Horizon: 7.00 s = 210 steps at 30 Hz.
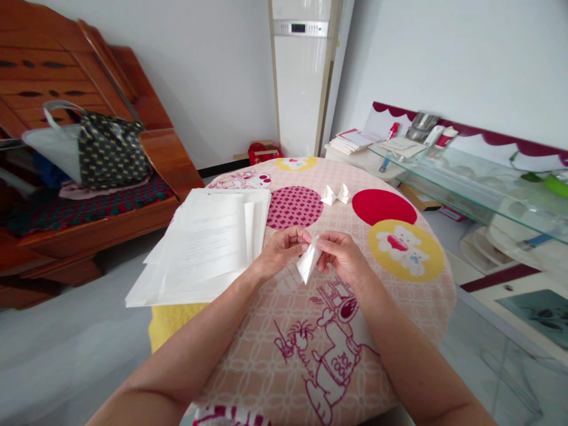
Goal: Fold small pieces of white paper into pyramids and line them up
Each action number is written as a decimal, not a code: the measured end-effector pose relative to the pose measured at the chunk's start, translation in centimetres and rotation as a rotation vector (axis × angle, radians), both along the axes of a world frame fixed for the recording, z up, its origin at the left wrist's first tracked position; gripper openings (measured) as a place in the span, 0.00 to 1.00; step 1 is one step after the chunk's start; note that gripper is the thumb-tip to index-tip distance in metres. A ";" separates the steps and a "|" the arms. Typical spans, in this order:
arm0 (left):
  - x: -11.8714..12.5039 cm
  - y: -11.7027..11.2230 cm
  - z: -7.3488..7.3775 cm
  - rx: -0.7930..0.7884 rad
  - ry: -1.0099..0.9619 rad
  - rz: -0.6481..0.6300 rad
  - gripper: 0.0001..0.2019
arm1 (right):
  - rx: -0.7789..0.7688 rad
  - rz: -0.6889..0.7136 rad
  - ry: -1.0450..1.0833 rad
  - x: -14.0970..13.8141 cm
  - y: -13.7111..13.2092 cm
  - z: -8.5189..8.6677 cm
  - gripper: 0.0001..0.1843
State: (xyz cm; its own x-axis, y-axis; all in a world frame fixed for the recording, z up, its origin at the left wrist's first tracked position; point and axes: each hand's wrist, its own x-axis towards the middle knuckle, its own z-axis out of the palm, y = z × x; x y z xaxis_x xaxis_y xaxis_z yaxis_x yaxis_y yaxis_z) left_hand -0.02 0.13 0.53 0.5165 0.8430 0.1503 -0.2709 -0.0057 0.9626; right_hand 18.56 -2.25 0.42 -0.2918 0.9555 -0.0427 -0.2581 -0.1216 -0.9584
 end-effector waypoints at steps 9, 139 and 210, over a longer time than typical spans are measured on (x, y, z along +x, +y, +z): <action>0.4 -0.4 -0.1 0.026 -0.003 0.059 0.18 | 0.015 -0.069 -0.026 -0.4 0.1 -0.1 0.16; -0.7 1.2 -1.4 -0.293 -0.011 -0.042 0.28 | 0.348 -0.262 -0.449 0.0 0.8 -1.1 0.08; 0.5 -0.5 -1.1 0.276 0.257 0.249 0.28 | 0.340 -0.377 -0.262 0.0 0.5 -0.7 0.08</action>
State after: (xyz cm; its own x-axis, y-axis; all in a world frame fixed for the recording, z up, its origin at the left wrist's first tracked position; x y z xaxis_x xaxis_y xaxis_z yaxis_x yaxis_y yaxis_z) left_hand 0.47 -0.40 -0.61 0.3529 0.8926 0.2805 0.0186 -0.3064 0.9517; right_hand 18.54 -1.79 -0.32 0.0506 0.9641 0.2607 0.0273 0.2596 -0.9653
